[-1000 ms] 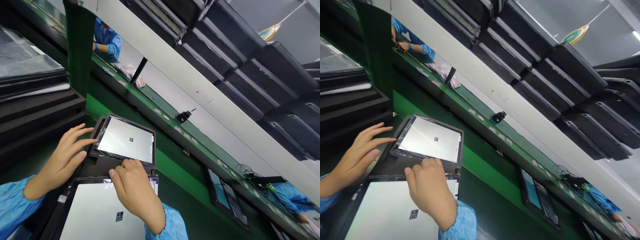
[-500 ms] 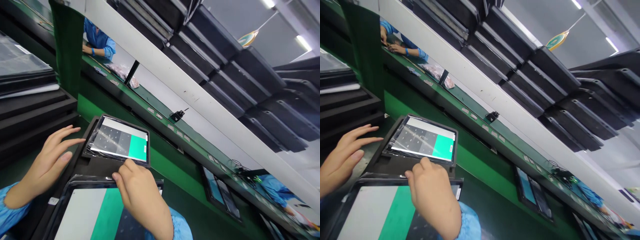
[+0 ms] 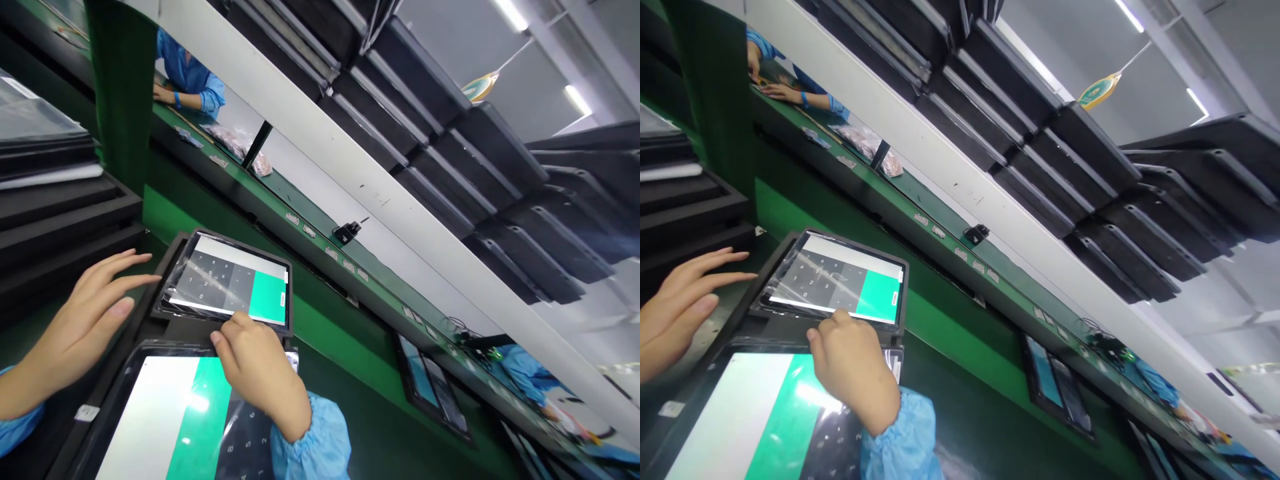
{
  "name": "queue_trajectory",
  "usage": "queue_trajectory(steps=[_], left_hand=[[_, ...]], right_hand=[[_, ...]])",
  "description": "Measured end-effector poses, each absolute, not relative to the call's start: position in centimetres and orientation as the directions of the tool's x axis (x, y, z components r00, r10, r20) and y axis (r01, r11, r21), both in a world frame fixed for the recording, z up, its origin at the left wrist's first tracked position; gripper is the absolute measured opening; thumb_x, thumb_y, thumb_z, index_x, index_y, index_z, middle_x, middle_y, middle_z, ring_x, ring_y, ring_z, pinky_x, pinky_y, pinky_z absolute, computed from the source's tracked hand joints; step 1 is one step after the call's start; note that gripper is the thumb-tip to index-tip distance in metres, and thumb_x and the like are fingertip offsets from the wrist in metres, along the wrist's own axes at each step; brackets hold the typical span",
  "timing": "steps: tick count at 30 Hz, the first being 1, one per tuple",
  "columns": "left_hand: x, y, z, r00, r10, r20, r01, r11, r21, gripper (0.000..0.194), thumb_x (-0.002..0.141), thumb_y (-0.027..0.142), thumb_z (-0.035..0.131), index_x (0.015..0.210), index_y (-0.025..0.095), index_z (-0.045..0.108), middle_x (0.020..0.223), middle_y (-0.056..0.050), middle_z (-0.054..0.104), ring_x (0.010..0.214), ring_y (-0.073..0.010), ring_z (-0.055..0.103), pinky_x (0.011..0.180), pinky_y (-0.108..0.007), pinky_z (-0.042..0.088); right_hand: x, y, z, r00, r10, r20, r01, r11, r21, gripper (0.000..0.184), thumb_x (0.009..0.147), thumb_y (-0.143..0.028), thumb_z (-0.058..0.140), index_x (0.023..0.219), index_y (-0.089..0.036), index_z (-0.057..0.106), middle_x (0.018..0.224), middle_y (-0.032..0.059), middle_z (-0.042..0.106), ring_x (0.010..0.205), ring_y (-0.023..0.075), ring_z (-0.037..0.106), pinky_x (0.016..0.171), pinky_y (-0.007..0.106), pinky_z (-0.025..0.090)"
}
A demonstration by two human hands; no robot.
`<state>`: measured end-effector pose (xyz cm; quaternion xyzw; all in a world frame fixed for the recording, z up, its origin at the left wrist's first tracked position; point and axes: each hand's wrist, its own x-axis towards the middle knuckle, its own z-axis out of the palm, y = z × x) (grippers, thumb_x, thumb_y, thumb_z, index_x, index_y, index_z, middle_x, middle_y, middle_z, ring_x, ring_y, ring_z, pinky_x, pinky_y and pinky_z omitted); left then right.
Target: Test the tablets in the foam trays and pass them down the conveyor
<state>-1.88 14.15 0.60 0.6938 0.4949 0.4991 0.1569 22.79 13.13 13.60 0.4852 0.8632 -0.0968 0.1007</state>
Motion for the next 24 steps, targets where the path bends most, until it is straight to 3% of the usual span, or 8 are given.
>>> queue_trajectory(steps=[8, 14, 19, 24], left_hand=[[-1.5, 14.5, 0.3, 0.035, 0.856, 0.517, 0.529, -0.454, 0.717, 0.035, 0.103, 0.037, 0.035, 0.132, 0.043, 0.053, 0.150, 0.006, 0.046, 0.148, -0.0237, 0.034, 0.122, -0.049, 0.027], [-1.8, 14.4, 0.7, 0.068, 0.836, 0.544, 0.535, -0.491, 0.688, 0.035, 0.103, 0.035, 0.034, 0.132, 0.039, 0.054, 0.150, 0.004, 0.047, 0.147, -0.0213, 0.034, 0.121, -0.043, 0.027], [-1.8, 14.1, 1.0, 0.073, 0.834, 0.546, 0.521, -0.499, 0.692, 0.035, 0.103, 0.034, 0.034, 0.131, 0.035, 0.055, 0.149, 0.002, 0.047, 0.148, -0.0202, 0.034, 0.122, -0.040, 0.026], [-1.8, 13.9, 1.2, 0.069, 0.840, 0.539, 0.514, -0.493, 0.702, 0.035, 0.103, 0.035, 0.034, 0.131, 0.037, 0.055, 0.149, 0.003, 0.047, 0.147, -0.0213, 0.034, 0.122, -0.042, 0.026]], right_hand=[[23.2, 13.6, 13.8, -0.522, 0.796, -0.307, 0.852, 0.507, -0.134, 0.037, 0.107, -0.031, 0.039, 0.088, -0.016, 0.067, 0.092, 0.0063, 0.069, 0.082, 0.0196, 0.066, 0.067, 0.032, 0.040], [24.1, 12.4, 16.4, -0.582, 0.776, -0.242, 0.808, 0.519, -0.279, 0.024, 0.106, -0.030, 0.047, 0.092, -0.018, 0.063, 0.089, 0.0026, 0.069, 0.084, 0.0174, 0.063, 0.074, 0.029, 0.043], [24.4, 11.1, 18.8, -0.631, 0.734, -0.250, 0.773, 0.571, -0.275, 0.022, 0.106, -0.031, 0.048, 0.091, -0.019, 0.058, 0.087, 0.0032, 0.067, 0.078, 0.0179, 0.059, 0.075, 0.030, 0.044], [25.0, 10.3, 19.9, -0.642, 0.753, -0.144, 0.748, 0.575, -0.332, 0.022, 0.107, -0.031, 0.044, 0.090, -0.021, 0.054, 0.088, 0.0031, 0.066, 0.080, 0.0175, 0.059, 0.078, 0.029, 0.045]])
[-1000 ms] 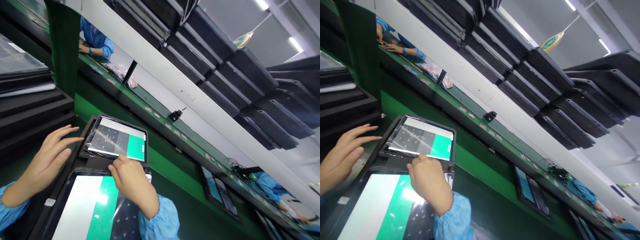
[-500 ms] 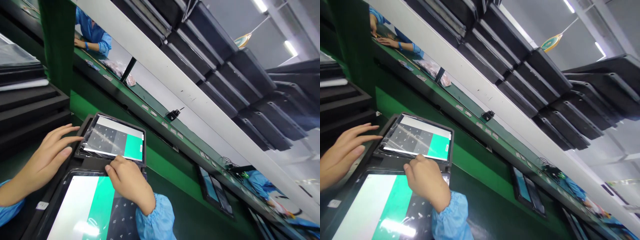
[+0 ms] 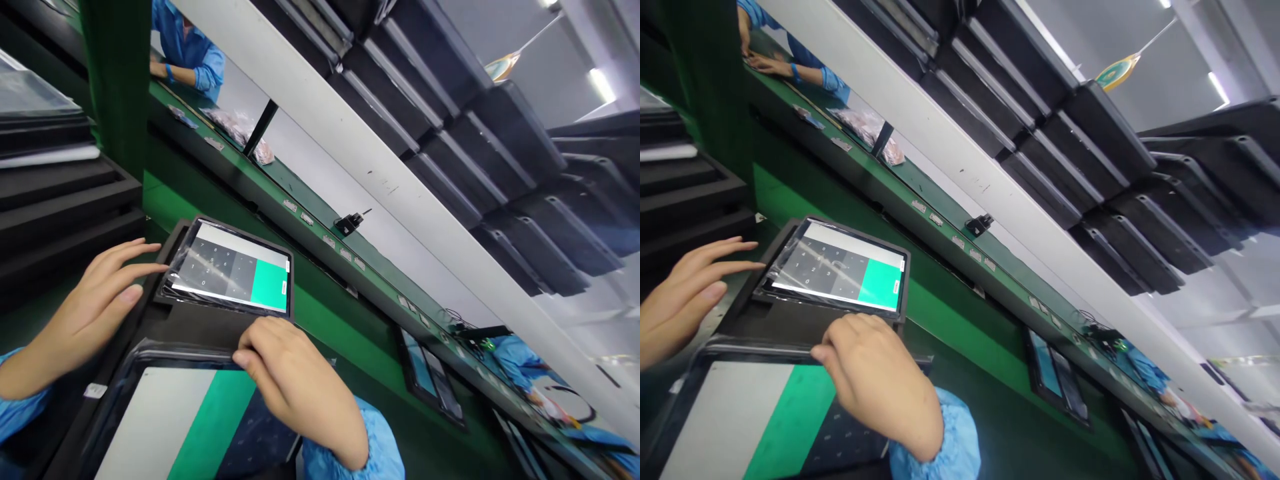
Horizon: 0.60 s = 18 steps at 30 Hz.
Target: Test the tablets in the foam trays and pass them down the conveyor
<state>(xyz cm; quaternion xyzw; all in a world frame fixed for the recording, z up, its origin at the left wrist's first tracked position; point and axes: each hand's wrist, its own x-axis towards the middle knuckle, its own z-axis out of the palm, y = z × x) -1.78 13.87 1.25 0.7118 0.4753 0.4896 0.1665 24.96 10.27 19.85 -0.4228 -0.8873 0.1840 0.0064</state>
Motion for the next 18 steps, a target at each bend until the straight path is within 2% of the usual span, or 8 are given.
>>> queue_trajectory(steps=[5, 14, 18], left_hand=[[-1.4, 13.8, 1.5, 0.064, 0.871, 0.488, 0.491, -0.453, 0.744, 0.034, 0.103, 0.037, 0.034, 0.131, 0.041, 0.054, 0.151, 0.004, 0.045, 0.149, -0.0248, 0.032, 0.124, -0.050, 0.025], [-1.5, 13.3, 0.8, 0.057, 0.886, 0.460, 0.475, -0.430, 0.768, 0.035, 0.103, 0.038, 0.035, 0.131, 0.048, 0.053, 0.152, 0.008, 0.045, 0.149, -0.0264, 0.034, 0.126, -0.055, 0.025], [-1.9, 13.0, -0.2, 0.039, 0.906, 0.421, 0.465, -0.389, 0.795, 0.037, 0.102, 0.041, 0.035, 0.132, 0.051, 0.052, 0.153, 0.009, 0.044, 0.148, -0.0282, 0.034, 0.125, -0.061, 0.026]], right_hand=[[25.2, 10.8, 20.2, -0.630, 0.775, -0.053, 0.739, 0.578, -0.346, 0.024, 0.108, -0.031, 0.039, 0.091, -0.023, 0.055, 0.088, 0.0036, 0.065, 0.080, 0.0183, 0.058, 0.081, 0.031, 0.046], [25.4, 13.4, 19.1, -0.645, 0.761, -0.074, 0.719, 0.571, -0.396, 0.024, 0.107, -0.029, 0.045, 0.089, -0.021, 0.058, 0.084, 0.0019, 0.064, 0.076, 0.0155, 0.058, 0.076, 0.027, 0.045], [24.8, 14.7, 17.4, -0.636, 0.759, -0.139, 0.745, 0.558, -0.365, 0.026, 0.106, -0.025, 0.044, 0.089, -0.018, 0.063, 0.085, 0.0034, 0.066, 0.079, 0.0156, 0.060, 0.075, 0.026, 0.044]])
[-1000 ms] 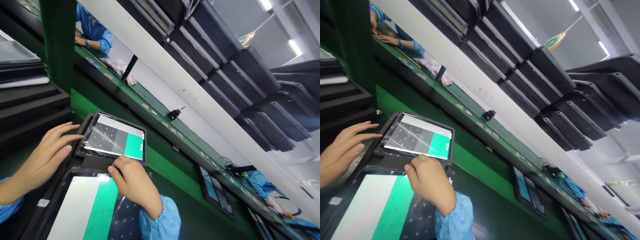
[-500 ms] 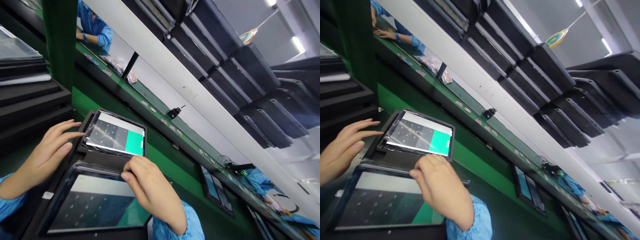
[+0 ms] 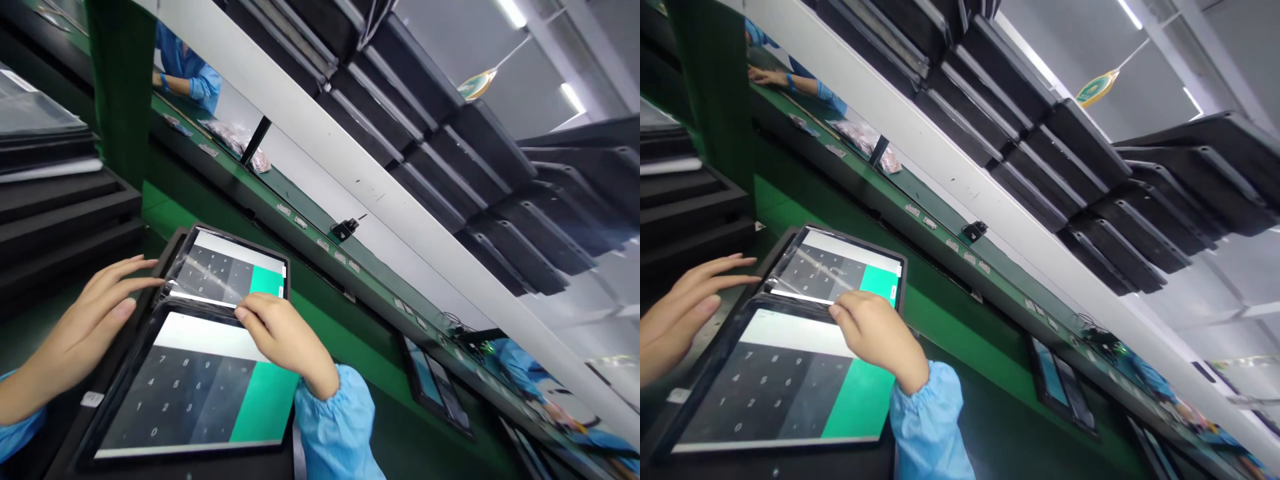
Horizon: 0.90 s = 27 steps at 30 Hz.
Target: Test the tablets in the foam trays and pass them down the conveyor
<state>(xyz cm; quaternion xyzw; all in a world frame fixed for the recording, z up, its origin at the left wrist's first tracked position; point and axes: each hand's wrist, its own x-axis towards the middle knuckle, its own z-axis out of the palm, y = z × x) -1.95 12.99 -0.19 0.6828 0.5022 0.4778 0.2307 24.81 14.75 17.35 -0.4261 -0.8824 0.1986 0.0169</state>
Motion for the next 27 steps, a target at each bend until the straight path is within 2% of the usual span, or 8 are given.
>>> queue_trajectory(steps=[3, 5, 7, 9, 11, 14, 17, 27], left_hand=[[-2.0, 12.7, -0.5, -0.001, 0.923, 0.385, 0.443, -0.344, 0.828, 0.036, 0.101, 0.044, 0.036, 0.130, 0.055, 0.053, 0.152, 0.010, 0.045, 0.147, -0.0295, 0.036, 0.123, -0.066, 0.027], [-2.2, 12.8, -0.7, -0.015, 0.924, 0.383, 0.441, -0.338, 0.832, 0.036, 0.100, 0.046, 0.036, 0.130, 0.057, 0.053, 0.153, 0.011, 0.044, 0.148, -0.0299, 0.035, 0.125, -0.067, 0.023], [-2.3, 13.3, -0.8, -0.029, 0.922, 0.385, 0.443, -0.333, 0.832, 0.036, 0.100, 0.047, 0.036, 0.130, 0.056, 0.053, 0.153, 0.012, 0.043, 0.150, -0.0296, 0.033, 0.127, -0.066, 0.019], [-2.1, 14.2, -0.8, -0.048, 0.929, 0.368, 0.431, -0.313, 0.846, 0.034, 0.100, 0.050, 0.038, 0.128, 0.053, 0.056, 0.152, 0.011, 0.046, 0.149, -0.0289, 0.035, 0.128, -0.064, 0.019], [-1.5, 15.5, -0.6, -0.058, 0.940, 0.335, 0.393, -0.287, 0.873, 0.033, 0.100, 0.052, 0.040, 0.126, 0.048, 0.059, 0.149, 0.009, 0.049, 0.146, -0.0273, 0.039, 0.129, -0.060, 0.021], [0.0, 17.5, -0.1, -0.039, 0.948, 0.316, 0.325, -0.287, 0.901, 0.037, 0.100, 0.054, 0.041, 0.129, 0.039, 0.058, 0.148, 0.004, 0.051, 0.144, -0.0246, 0.042, 0.129, -0.053, 0.022], [1.2, 18.9, 0.3, -0.017, 0.945, 0.327, 0.302, -0.307, 0.902, 0.042, 0.101, 0.055, 0.041, 0.134, 0.034, 0.055, 0.151, 0.001, 0.049, 0.145, -0.0230, 0.040, 0.129, -0.049, 0.022], [0.6, 19.5, 0.6, -0.011, 0.929, 0.371, 0.363, -0.342, 0.867, 0.044, 0.103, 0.054, 0.038, 0.131, 0.026, 0.057, 0.149, -0.005, 0.047, 0.143, -0.0234, 0.041, 0.129, -0.045, 0.022]], right_hand=[[24.6, 14.9, 15.8, -0.673, 0.711, -0.204, 0.720, 0.565, -0.404, 0.028, 0.105, -0.025, 0.045, 0.092, -0.018, 0.068, 0.091, 0.0056, 0.072, 0.088, 0.0174, 0.065, 0.080, 0.027, 0.047], [25.4, 15.0, 15.1, -0.614, 0.772, -0.163, 0.712, 0.453, -0.537, 0.025, 0.103, -0.028, 0.049, 0.096, -0.021, 0.072, 0.097, 0.0051, 0.075, 0.094, 0.0188, 0.069, 0.086, 0.029, 0.049], [27.4, 15.9, 14.4, -0.347, 0.937, -0.037, 0.662, 0.217, -0.717, 0.022, 0.099, -0.035, 0.056, 0.100, -0.023, 0.074, 0.108, 0.0048, 0.077, 0.107, 0.0215, 0.069, 0.098, 0.033, 0.048], [30.1, 17.6, 13.4, -0.001, 1.000, 0.030, 0.537, 0.025, -0.843, 0.028, 0.094, -0.043, 0.060, 0.110, -0.024, 0.073, 0.123, 0.0066, 0.074, 0.128, 0.0249, 0.061, 0.115, 0.040, 0.039], [32.6, 19.5, 11.9, 0.096, 0.995, -0.012, 0.482, -0.057, -0.874, 0.046, 0.087, -0.049, 0.066, 0.126, -0.024, 0.068, 0.137, 0.0098, 0.068, 0.141, 0.0281, 0.051, 0.122, 0.047, 0.030], [34.7, 21.4, 9.1, 0.103, 0.988, -0.117, 0.393, -0.149, -0.907, 0.085, 0.069, -0.054, 0.079, 0.144, -0.019, 0.055, 0.154, 0.0156, 0.052, 0.148, 0.0327, 0.044, 0.122, 0.049, 0.032], [35.0, 21.6, 6.9, 0.091, 0.983, -0.160, 0.319, -0.181, -0.930, 0.109, 0.060, -0.054, 0.082, 0.152, -0.011, 0.043, 0.165, 0.0191, 0.033, 0.154, 0.0319, 0.032, 0.125, 0.042, 0.028], [35.8, 21.3, 6.1, 0.061, 0.979, -0.193, 0.195, -0.202, -0.960, 0.112, 0.049, -0.033, 0.090, 0.151, -0.024, 0.046, 0.167, 0.0087, 0.031, 0.156, 0.0310, 0.026, 0.128, 0.047, 0.023]])
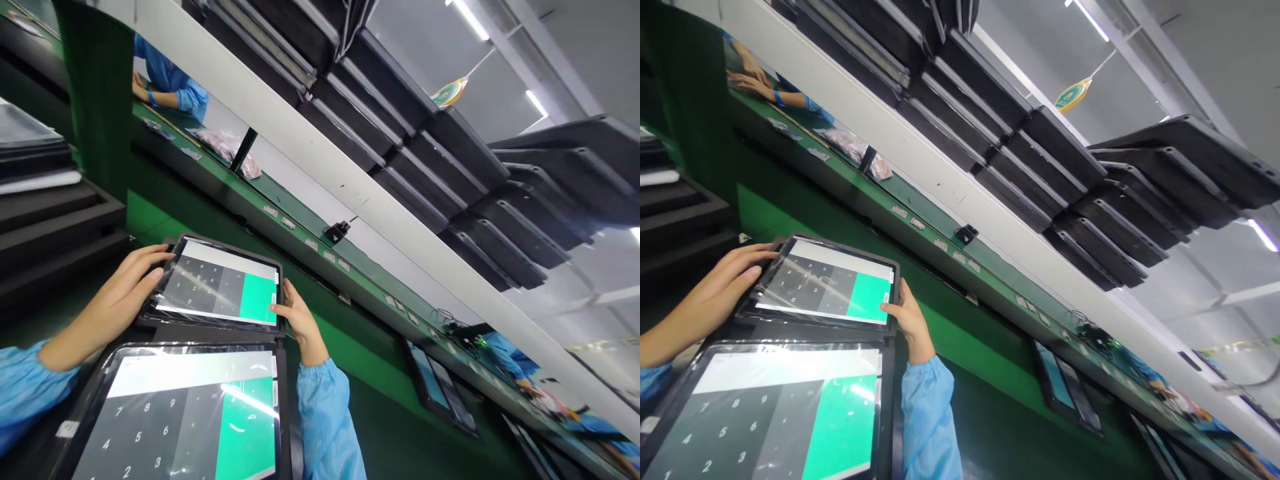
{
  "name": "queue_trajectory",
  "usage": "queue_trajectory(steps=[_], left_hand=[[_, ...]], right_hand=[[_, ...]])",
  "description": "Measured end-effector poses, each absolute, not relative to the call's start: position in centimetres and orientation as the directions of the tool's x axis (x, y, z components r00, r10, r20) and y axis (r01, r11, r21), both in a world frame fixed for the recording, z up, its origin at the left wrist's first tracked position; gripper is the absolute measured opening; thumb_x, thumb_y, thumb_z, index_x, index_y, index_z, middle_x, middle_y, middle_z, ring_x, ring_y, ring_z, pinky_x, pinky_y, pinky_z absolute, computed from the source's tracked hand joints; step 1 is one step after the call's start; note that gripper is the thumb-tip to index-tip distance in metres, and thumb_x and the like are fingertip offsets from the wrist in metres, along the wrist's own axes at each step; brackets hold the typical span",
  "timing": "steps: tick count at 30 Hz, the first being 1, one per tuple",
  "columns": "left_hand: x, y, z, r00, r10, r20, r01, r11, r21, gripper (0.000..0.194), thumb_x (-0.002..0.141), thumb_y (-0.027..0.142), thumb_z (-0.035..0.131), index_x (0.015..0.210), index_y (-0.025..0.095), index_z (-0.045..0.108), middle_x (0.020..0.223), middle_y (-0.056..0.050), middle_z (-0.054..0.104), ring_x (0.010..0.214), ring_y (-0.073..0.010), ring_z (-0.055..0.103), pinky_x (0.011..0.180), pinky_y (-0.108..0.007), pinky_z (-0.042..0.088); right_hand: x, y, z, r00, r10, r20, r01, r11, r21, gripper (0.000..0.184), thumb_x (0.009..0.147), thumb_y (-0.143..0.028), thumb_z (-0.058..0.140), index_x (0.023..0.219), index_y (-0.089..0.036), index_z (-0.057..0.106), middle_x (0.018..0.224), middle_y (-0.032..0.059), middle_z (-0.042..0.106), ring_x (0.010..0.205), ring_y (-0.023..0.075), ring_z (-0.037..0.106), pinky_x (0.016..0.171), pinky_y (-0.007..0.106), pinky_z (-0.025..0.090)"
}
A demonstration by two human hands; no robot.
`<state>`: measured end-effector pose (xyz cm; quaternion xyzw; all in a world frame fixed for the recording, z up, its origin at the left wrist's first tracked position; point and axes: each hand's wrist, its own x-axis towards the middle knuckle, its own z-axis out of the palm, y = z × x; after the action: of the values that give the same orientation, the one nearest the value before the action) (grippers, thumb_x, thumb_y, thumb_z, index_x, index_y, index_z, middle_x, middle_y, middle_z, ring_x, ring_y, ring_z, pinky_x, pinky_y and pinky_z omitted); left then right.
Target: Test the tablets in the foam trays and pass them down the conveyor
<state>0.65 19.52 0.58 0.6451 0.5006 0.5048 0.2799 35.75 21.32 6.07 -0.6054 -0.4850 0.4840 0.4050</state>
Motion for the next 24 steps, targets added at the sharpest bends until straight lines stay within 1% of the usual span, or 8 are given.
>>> queue_trajectory(steps=[5, 10, 12, 15, 17, 20, 22, 24], left_hand=[[0.7, 20.5, 1.5, 0.068, 0.904, 0.423, 0.435, -0.408, 0.802, 0.043, 0.103, 0.051, 0.036, 0.128, 0.025, 0.060, 0.148, -0.007, 0.047, 0.142, -0.0251, 0.041, 0.126, -0.047, 0.025], [0.8, 21.4, 2.1, 0.174, 0.866, 0.468, 0.514, -0.485, 0.707, 0.046, 0.103, 0.049, 0.034, 0.128, 0.026, 0.064, 0.148, -0.008, 0.048, 0.140, -0.0260, 0.041, 0.124, -0.048, 0.029], [0.9, 22.0, 2.2, 0.217, 0.855, 0.470, 0.543, -0.506, 0.670, 0.047, 0.102, 0.051, 0.033, 0.128, 0.029, 0.066, 0.150, -0.007, 0.048, 0.145, -0.0279, 0.037, 0.125, -0.052, 0.027], [1.1, 22.8, 2.1, 0.288, 0.853, 0.435, 0.577, -0.517, 0.633, 0.044, 0.100, 0.055, 0.038, 0.131, 0.039, 0.064, 0.157, -0.002, 0.044, 0.151, -0.0322, 0.030, 0.124, -0.062, 0.021], [1.2, 23.0, 2.2, 0.312, 0.855, 0.414, 0.586, -0.516, 0.625, 0.041, 0.100, 0.055, 0.041, 0.133, 0.043, 0.062, 0.161, 0.001, 0.040, 0.153, -0.0338, 0.028, 0.124, -0.066, 0.018], [1.0, 22.4, 2.3, 0.257, 0.860, 0.442, 0.580, -0.503, 0.641, 0.041, 0.100, 0.053, 0.042, 0.131, 0.040, 0.064, 0.163, 0.000, 0.035, 0.156, -0.0333, 0.020, 0.125, -0.066, 0.012], [0.9, 21.7, 2.2, 0.188, 0.867, 0.462, 0.556, -0.481, 0.678, 0.038, 0.101, 0.050, 0.043, 0.122, 0.035, 0.071, 0.162, 0.000, 0.038, 0.157, -0.0330, 0.017, 0.126, -0.065, 0.006], [0.8, 21.3, 1.9, 0.124, 0.879, 0.459, 0.499, -0.456, 0.737, 0.039, 0.102, 0.048, 0.040, 0.114, 0.032, 0.074, 0.159, 0.000, 0.043, 0.156, -0.0322, 0.020, 0.127, -0.064, 0.005]], right_hand=[[35.6, 21.7, 5.5, 0.104, 0.974, -0.202, 0.161, -0.217, -0.963, 0.116, 0.056, -0.040, 0.088, 0.158, -0.023, 0.034, 0.168, 0.0127, 0.029, 0.156, 0.0312, 0.027, 0.127, 0.049, 0.022], [35.7, 21.4, 5.9, 0.054, 0.973, -0.226, 0.112, -0.231, -0.967, 0.130, 0.048, -0.029, 0.090, 0.161, -0.023, 0.025, 0.168, 0.0152, 0.028, 0.155, 0.0315, 0.031, 0.124, 0.048, 0.030], [35.7, 21.2, 6.3, 0.038, 0.974, -0.225, 0.097, -0.228, -0.969, 0.130, 0.051, -0.027, 0.090, 0.162, -0.024, 0.022, 0.168, 0.0143, 0.028, 0.154, 0.0307, 0.033, 0.123, 0.047, 0.032], [35.5, 21.0, 6.6, 0.024, 0.976, -0.218, 0.076, -0.219, -0.973, 0.122, 0.061, -0.033, 0.087, 0.162, -0.024, 0.020, 0.166, 0.0135, 0.033, 0.151, 0.0293, 0.039, 0.122, 0.047, 0.035], [35.5, 21.0, 6.7, 0.025, 0.976, -0.216, 0.068, -0.217, -0.974, 0.119, 0.064, -0.035, 0.085, 0.162, -0.024, 0.019, 0.166, 0.0134, 0.034, 0.150, 0.0294, 0.040, 0.121, 0.047, 0.036], [35.5, 20.9, 6.4, 0.040, 0.975, -0.219, 0.062, -0.221, -0.973, 0.118, 0.064, -0.036, 0.085, 0.162, -0.023, 0.021, 0.166, 0.0139, 0.034, 0.151, 0.0308, 0.038, 0.121, 0.048, 0.037], [35.6, 21.0, 6.2, 0.047, 0.975, -0.218, 0.060, -0.220, -0.974, 0.116, 0.063, -0.036, 0.085, 0.161, -0.025, 0.025, 0.165, 0.0131, 0.036, 0.152, 0.0309, 0.038, 0.120, 0.048, 0.037], [35.7, 21.1, 5.9, 0.049, 0.975, -0.216, 0.066, -0.219, -0.974, 0.118, 0.058, -0.033, 0.087, 0.160, -0.027, 0.027, 0.165, 0.0117, 0.037, 0.151, 0.0309, 0.039, 0.120, 0.048, 0.037]])
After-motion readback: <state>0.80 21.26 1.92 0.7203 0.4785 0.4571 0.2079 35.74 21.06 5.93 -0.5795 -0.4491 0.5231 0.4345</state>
